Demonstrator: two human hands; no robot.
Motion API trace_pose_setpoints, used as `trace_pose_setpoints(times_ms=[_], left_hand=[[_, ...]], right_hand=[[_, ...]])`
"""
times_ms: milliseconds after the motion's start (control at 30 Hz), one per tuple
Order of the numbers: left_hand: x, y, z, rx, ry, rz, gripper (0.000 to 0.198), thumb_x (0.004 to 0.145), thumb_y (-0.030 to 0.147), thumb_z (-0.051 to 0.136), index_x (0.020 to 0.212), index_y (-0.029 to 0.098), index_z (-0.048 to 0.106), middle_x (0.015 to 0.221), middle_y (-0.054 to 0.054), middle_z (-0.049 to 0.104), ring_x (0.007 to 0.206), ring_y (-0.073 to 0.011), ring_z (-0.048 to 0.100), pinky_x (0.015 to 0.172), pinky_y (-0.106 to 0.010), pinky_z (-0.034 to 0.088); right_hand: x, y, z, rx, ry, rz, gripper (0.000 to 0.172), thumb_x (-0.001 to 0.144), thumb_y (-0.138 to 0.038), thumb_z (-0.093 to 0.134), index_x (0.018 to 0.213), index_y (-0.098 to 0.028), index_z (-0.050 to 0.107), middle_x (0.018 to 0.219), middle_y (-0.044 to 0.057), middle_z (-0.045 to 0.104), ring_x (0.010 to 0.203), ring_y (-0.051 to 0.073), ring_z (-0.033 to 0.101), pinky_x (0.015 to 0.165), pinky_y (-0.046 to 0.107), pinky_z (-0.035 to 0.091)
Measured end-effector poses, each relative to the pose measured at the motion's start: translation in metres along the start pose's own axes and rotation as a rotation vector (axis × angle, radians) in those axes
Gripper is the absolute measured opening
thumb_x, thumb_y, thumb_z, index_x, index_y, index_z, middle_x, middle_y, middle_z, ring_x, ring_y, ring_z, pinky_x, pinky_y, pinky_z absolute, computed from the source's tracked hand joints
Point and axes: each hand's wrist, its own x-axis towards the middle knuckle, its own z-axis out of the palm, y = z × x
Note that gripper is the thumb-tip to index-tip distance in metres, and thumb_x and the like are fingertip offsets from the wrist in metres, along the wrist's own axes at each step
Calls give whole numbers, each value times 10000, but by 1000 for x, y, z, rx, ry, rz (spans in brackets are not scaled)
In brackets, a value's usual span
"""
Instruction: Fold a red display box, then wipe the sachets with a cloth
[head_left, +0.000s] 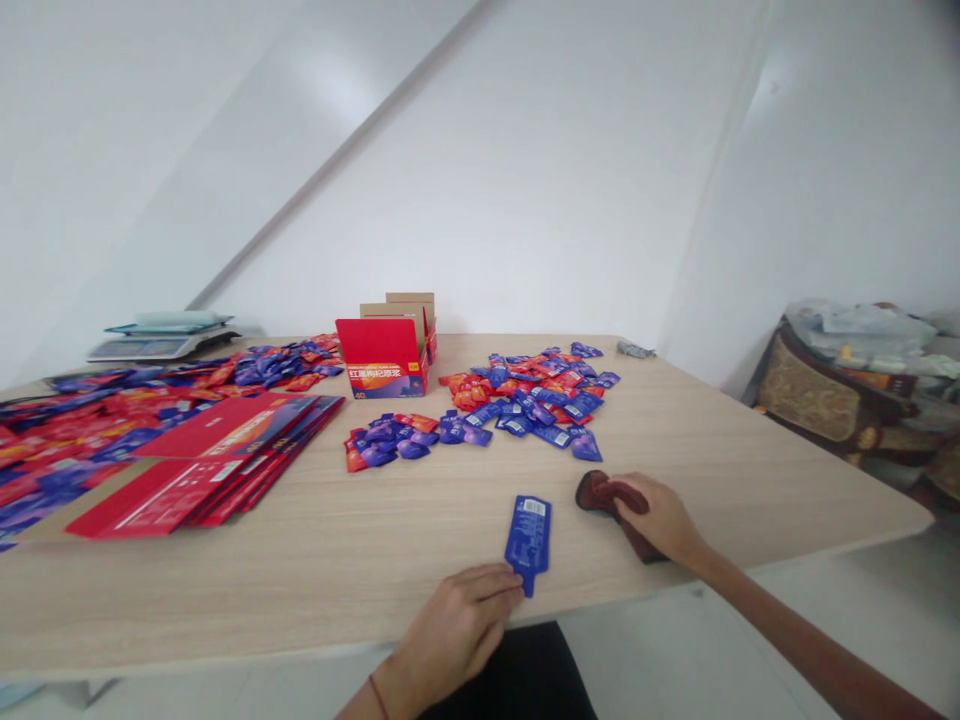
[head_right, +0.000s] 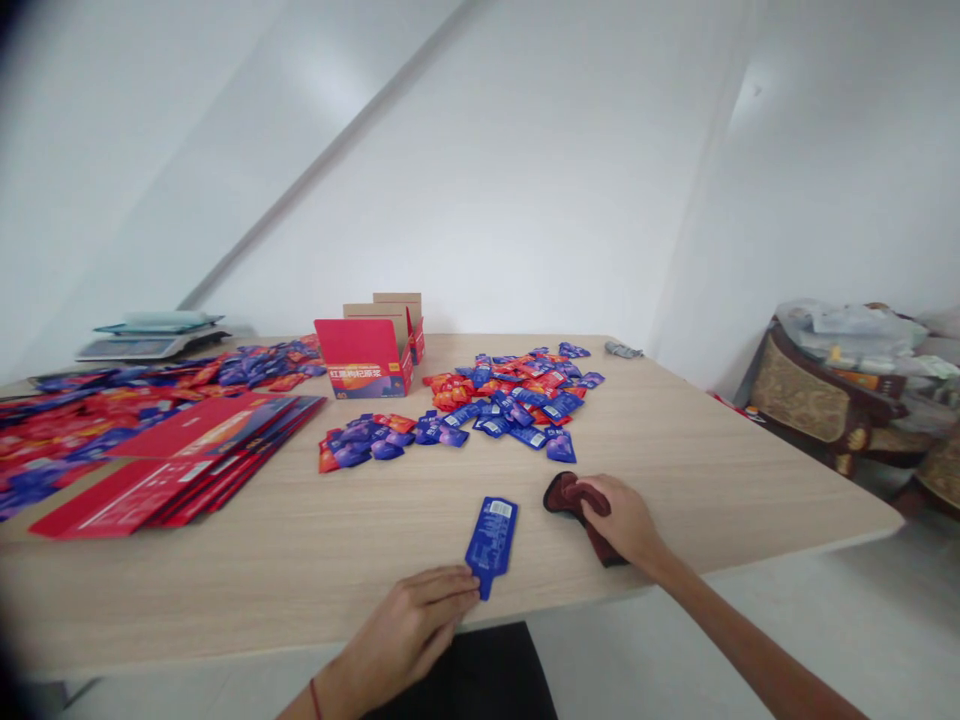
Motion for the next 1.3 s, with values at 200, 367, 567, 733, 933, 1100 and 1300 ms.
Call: trace_pose_setpoints(times_ms=[200, 367, 567, 733, 933, 1100, 1300], left_hand=[[0, 2, 0, -5, 14, -18, 402, 975, 128, 536, 1346, 228, 655, 1369, -53, 696, 1278, -199, 650, 1156, -338, 488], [0, 3, 0, -40, 51, -21, 402, 999, 129, 484, 1347, 239, 652, 1346, -59, 701, 1244, -202, 666, 1121, -328, 511], [2, 5, 1, -52, -6, -95, 320, 1005, 125, 482, 1229, 232, 684, 1143, -53, 746, 1048, -208, 717, 968, -310, 568], [2, 5, 0, -68, -15, -83, 353, 986, 106, 489, 1267, 227, 664, 1168, -54, 739, 1074, -206, 711, 988, -305, 559], [0, 1, 1, -49, 12, -30, 411, 992, 122, 500, 1364, 233, 636, 1389, -52, 676, 1273, -197, 645, 1143, -319, 487], [-3, -1, 3, -21, 15, -34, 414, 968, 120, 538, 1353, 221, 650, 1408, -51, 671, 1279, -197, 649, 1150, -322, 490], [-1, 0, 3, -7, 31, -19, 408, 974, 124, 537, 1346, 236, 662, 1389, -48, 686, 1272, -192, 658, 1144, -328, 498]], right_hand=[[13, -70, 11, 234, 222, 86, 266, 882, -385, 636, 1084, -242, 734, 1076, 68, 785, 992, 267, 733, 924, 397, 574], [7, -148, 25, 227, 21, -179, 239, 887, -221, 624, 1103, -255, 719, 1111, 63, 753, 1050, 249, 684, 956, 397, 544], [-11, -182, 52, 149, -231, -324, 287, 812, -72, 626, 997, -266, 731, 1048, 32, 720, 1037, 225, 616, 930, 357, 499], [-6, -176, 62, 17, -339, -320, 235, 814, -83, 629, 935, -264, 716, 1043, 30, 660, 1039, 219, 576, 881, 326, 467], [21, -158, 62, -145, -358, -282, 184, 849, -113, 626, 943, -247, 712, 1037, 40, 659, 1036, 225, 560, 890, 328, 432], [44, -134, 62, -192, -321, -178, 211, 853, -100, 618, 965, -235, 735, 1043, 48, 660, 1015, 218, 579, 882, 322, 422], [51, -114, 57, -119, -169, -93, 197, 856, -101, 596, 951, -214, 727, 1014, 54, 683, 1007, 227, 605, 924, 342, 449]])
